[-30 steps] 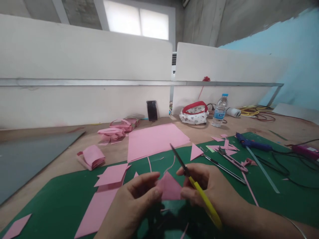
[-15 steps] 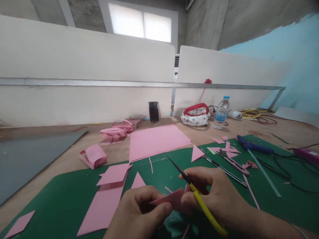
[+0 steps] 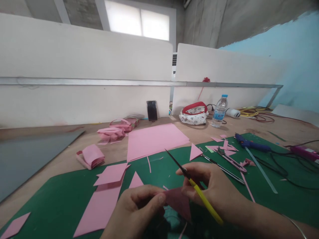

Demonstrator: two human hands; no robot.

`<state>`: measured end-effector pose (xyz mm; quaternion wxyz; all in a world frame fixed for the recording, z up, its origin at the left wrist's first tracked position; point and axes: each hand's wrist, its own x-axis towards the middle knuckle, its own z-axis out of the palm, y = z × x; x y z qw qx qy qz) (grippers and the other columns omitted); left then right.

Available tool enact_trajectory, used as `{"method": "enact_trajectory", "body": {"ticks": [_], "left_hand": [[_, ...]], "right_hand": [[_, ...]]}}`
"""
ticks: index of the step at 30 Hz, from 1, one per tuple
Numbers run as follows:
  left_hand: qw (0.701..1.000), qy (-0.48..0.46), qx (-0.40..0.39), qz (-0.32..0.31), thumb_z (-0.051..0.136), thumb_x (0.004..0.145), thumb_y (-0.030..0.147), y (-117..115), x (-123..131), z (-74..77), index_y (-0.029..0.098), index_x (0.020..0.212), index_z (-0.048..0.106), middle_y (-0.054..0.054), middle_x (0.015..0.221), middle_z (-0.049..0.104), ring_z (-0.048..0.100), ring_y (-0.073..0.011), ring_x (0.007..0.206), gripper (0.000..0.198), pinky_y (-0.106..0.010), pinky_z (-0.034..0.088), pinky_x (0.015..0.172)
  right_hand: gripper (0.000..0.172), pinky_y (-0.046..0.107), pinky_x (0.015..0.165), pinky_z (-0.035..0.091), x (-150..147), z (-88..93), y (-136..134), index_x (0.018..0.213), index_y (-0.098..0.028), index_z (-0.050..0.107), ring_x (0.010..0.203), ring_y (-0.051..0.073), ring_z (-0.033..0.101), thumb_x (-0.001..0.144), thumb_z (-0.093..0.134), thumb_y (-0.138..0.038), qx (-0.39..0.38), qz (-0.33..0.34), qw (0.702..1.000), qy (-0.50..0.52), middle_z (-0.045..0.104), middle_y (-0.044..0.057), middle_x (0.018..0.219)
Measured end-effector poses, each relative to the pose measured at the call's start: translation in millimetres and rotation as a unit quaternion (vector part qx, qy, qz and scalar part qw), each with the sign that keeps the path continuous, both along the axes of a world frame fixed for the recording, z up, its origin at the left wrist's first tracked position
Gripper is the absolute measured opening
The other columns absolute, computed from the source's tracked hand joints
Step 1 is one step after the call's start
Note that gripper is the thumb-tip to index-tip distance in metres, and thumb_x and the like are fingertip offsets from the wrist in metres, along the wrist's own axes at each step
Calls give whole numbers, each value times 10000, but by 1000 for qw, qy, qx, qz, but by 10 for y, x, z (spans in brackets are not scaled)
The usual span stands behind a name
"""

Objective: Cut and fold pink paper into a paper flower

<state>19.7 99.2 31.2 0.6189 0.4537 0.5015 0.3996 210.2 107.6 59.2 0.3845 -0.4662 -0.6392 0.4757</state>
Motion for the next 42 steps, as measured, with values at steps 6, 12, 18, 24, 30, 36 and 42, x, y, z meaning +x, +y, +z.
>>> {"method": "enact_trajectory", "body": {"ticks": [6, 12, 18, 24, 30, 36, 42], "left_hand": [[1000, -8, 11, -6, 779, 633, 442, 16, -1, 7, 152, 638, 742, -27, 501, 627, 546, -154, 518, 293, -249, 407, 486], [998, 18, 58, -19, 754, 672, 394, -39, 25, 4, 160, 810, 751, -87, 790, 746, 658, -221, 669, 271, -306, 508, 635], [860, 385, 334, 28, 494, 859, 435, 128, -124, -169, 215, 1189, 652, -95, 1328, 608, 500, -313, 1259, 427, -493, 397, 1044], [677, 624, 378, -92, 373, 877, 582, 156, -174, -479, 31, 1388, 409, -266, 1469, 286, 262, -445, 1348, 753, -655, 345, 1015], [680, 488, 473, -275, 428, 932, 333, -182, 707, -680, 93, 1348, 504, -235, 1391, 401, 386, -432, 1261, 486, -575, 447, 998], [683, 381, 505, -365, 418, 949, 286, -350, 1663, -640, 126, 1329, 524, -164, 1351, 516, 456, -329, 1274, 425, -455, 424, 1063], [674, 382, 498, -389, 440, 906, 451, -146, 1030, -229, 67, 1407, 402, -193, 1481, 370, 300, -331, 1382, 632, -497, 326, 1092]], "right_hand": [[234, 235, 618, 487, -26, -14, -7, 873, -156, 704, 657, 131, 563, 643, 708, -111, -12, 6, 1000, -5, 615, 4, 714], [271, 234, 572, 487, 19, 0, 21, 922, -171, 697, 623, 125, 571, 655, 741, -169, 0, -59, 998, 38, 618, -2, 704], [319, 182, 400, 347, 247, 63, 247, 972, -185, 657, 453, 69, 459, 673, 750, -247, 26, -139, 981, 129, 522, -67, 583], [347, 175, 394, 335, 344, 90, 401, 970, -172, 627, 454, 66, 453, 664, 761, -267, 23, -129, 971, 199, 513, -75, 572], [376, 173, 408, 361, 360, 91, 446, 929, -163, 642, 445, 55, 444, 605, 792, -281, 32, -139, 967, 210, 508, -81, 587], [356, 177, 404, 338, 359, -15, 507, 916, -161, 647, 426, 55, 437, 600, 777, -261, 38, -131, 968, 212, 535, -79, 570], [293, 191, 466, 409, 373, -89, 572, 863, -167, 671, 472, 66, 486, 583, 752, -193, 37, -118, 971, 207, 579, -62, 594]]}}
